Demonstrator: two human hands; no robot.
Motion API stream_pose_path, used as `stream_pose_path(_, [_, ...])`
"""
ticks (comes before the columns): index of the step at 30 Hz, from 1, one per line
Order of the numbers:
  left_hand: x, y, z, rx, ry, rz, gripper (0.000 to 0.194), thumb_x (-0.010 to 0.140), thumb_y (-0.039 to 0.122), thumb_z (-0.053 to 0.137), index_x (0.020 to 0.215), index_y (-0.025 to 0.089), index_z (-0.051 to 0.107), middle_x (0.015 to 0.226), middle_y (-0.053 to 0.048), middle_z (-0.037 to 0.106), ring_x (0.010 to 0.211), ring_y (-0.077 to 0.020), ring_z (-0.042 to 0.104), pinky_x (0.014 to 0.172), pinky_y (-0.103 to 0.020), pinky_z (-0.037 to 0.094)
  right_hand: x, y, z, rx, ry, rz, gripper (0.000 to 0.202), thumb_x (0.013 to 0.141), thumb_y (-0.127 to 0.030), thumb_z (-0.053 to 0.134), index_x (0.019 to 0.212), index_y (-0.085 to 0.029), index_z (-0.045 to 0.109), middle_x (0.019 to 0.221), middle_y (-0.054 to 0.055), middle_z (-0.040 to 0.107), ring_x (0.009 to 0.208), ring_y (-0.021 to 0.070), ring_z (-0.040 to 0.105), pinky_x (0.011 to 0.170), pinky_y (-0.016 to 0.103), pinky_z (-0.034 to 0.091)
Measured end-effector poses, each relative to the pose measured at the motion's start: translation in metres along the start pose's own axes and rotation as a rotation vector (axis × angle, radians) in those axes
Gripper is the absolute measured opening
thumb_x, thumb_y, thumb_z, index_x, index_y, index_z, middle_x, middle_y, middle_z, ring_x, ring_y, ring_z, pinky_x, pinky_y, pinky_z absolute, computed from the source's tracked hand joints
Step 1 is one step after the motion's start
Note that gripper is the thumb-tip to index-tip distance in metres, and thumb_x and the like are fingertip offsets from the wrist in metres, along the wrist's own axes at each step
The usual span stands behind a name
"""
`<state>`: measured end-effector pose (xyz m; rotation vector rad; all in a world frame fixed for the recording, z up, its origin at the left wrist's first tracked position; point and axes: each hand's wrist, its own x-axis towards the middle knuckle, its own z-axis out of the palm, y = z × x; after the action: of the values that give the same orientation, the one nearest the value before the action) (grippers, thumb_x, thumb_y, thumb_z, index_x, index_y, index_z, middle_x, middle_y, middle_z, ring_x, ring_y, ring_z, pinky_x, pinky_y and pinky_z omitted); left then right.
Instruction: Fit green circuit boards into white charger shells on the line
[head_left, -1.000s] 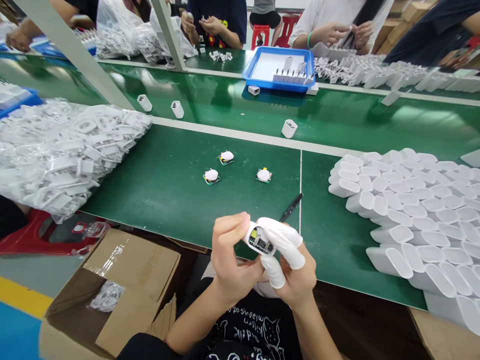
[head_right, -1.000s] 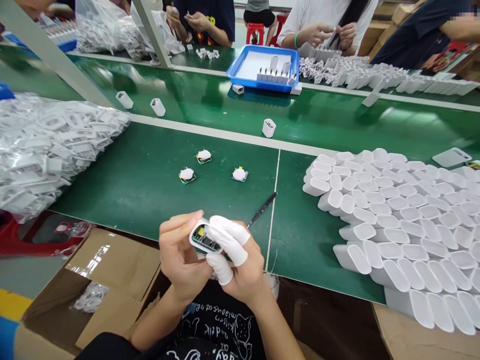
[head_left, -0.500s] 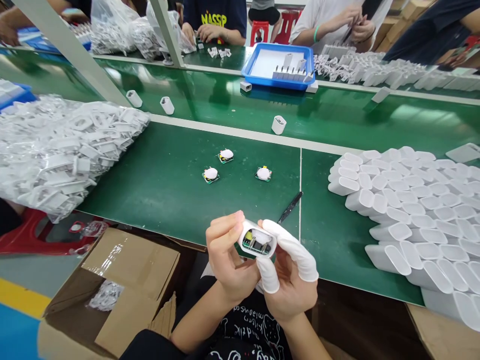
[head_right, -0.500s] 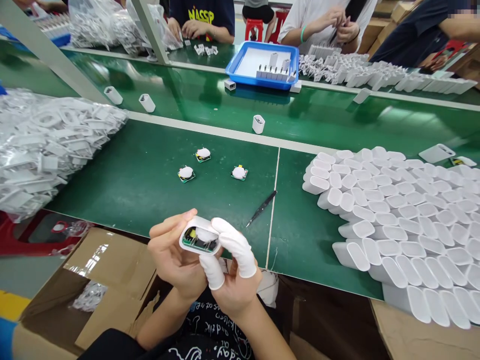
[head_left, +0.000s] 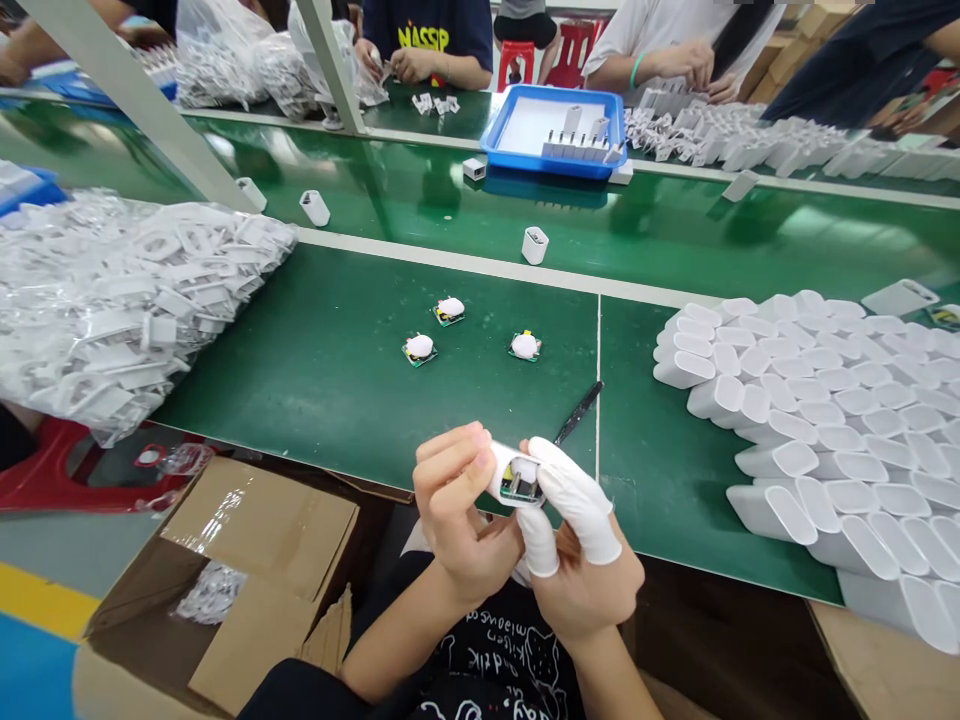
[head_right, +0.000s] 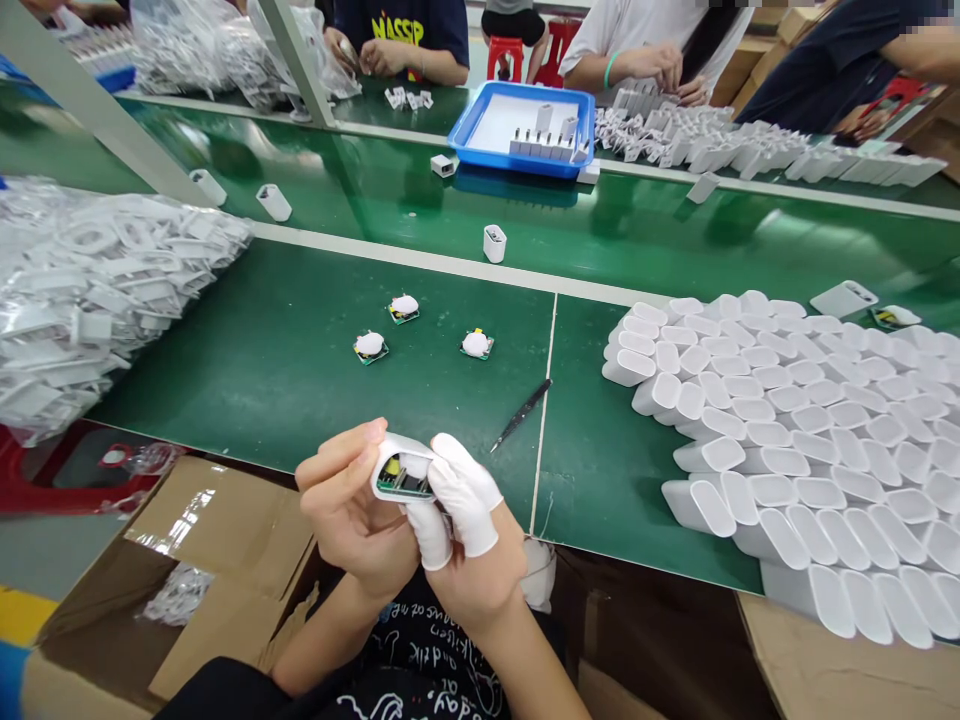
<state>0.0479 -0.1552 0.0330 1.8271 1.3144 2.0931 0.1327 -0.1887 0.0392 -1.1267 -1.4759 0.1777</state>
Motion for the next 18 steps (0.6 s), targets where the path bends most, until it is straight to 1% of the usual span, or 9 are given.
stream_pose_path(3, [0.000,0.002,0.000,-0.022,-0.053,-0.076,0.025,0.094,0.035,0.062,0.114,0.022,0.056,0.104,-0.006,0.060,0.100,-0.0248,0.066,0.081,-0.049,0.061,0.003,0.003,-0.002,0.142,-0.023,0.095,0.028,0.090,-0.018,0.065,0.118,-0.022,0.062,0.115,0.012,0.072,0.107,0.0257,0.071,0.086,0.043,0.065])
stream_pose_path(5, [-0.001,0.002,-0.001,-0.021,-0.072,-0.101,0.026,0.093,0.040,0.062,0.114,0.025,0.056,0.103,-0.006,0.061,0.099,-0.0253,0.067,0.080,-0.049,0.062,0.006,0.005,-0.004,0.147,-0.067,0.085,0.030,0.091,-0.019,0.064,0.120,-0.023,0.061,0.114,0.011,0.071,0.106,0.0263,0.071,0.085,0.043,0.065])
stream_pose_path(7, [-0.002,0.000,-0.002,-0.024,-0.083,-0.087,0.030,0.090,0.040,0.065,0.115,0.026,0.056,0.103,-0.005,0.061,0.097,-0.0243,0.068,0.079,-0.046,0.062,0.009,0.005,-0.008,0.079,-0.108,0.010,0.033,0.091,-0.018,0.063,0.124,-0.024,0.060,0.114,0.011,0.072,0.106,0.0257,0.071,0.084,0.041,0.065])
stream_pose_path(10, [-0.005,-0.005,-0.004,-0.053,-0.100,-0.060,0.037,0.086,0.030,0.071,0.118,0.022,0.055,0.107,-0.007,0.061,0.100,-0.0227,0.066,0.081,-0.041,0.061,0.013,0.005,-0.011,-0.046,-0.118,-0.103,0.035,0.090,-0.013,0.062,0.124,-0.023,0.061,0.114,0.011,0.072,0.104,0.0249,0.071,0.083,0.039,0.065])
stream_pose_path(12, [-0.007,-0.008,-0.004,-0.069,-0.126,-0.045,0.039,0.086,0.029,0.071,0.121,0.021,0.055,0.109,-0.008,0.062,0.102,-0.0229,0.065,0.081,-0.040,0.060,0.014,0.005,-0.012,-0.047,-0.124,-0.087,0.035,0.090,-0.014,0.062,0.123,-0.023,0.061,0.112,0.010,0.072,0.102,0.0250,0.071,0.081,0.040,0.065])
stream_pose_path(15, [-0.009,-0.010,-0.004,-0.082,-0.145,-0.010,0.041,0.086,0.032,0.071,0.123,0.022,0.054,0.108,-0.007,0.061,0.103,-0.0235,0.064,0.082,-0.040,0.059,0.014,0.006,-0.013,0.005,-0.138,-0.029,0.033,0.089,-0.016,0.063,0.122,-0.024,0.059,0.108,0.009,0.072,0.100,0.0248,0.071,0.079,0.039,0.065])
stream_pose_path(18, [-0.008,-0.011,-0.002,-0.081,-0.134,0.020,0.039,0.087,0.029,0.070,0.122,0.022,0.055,0.107,-0.007,0.061,0.102,-0.0230,0.064,0.083,-0.040,0.058,0.016,0.006,-0.014,-0.035,-0.151,-0.069,0.036,0.090,-0.014,0.062,0.124,-0.023,0.059,0.109,0.009,0.071,0.101,0.0242,0.071,0.080,0.038,0.065])
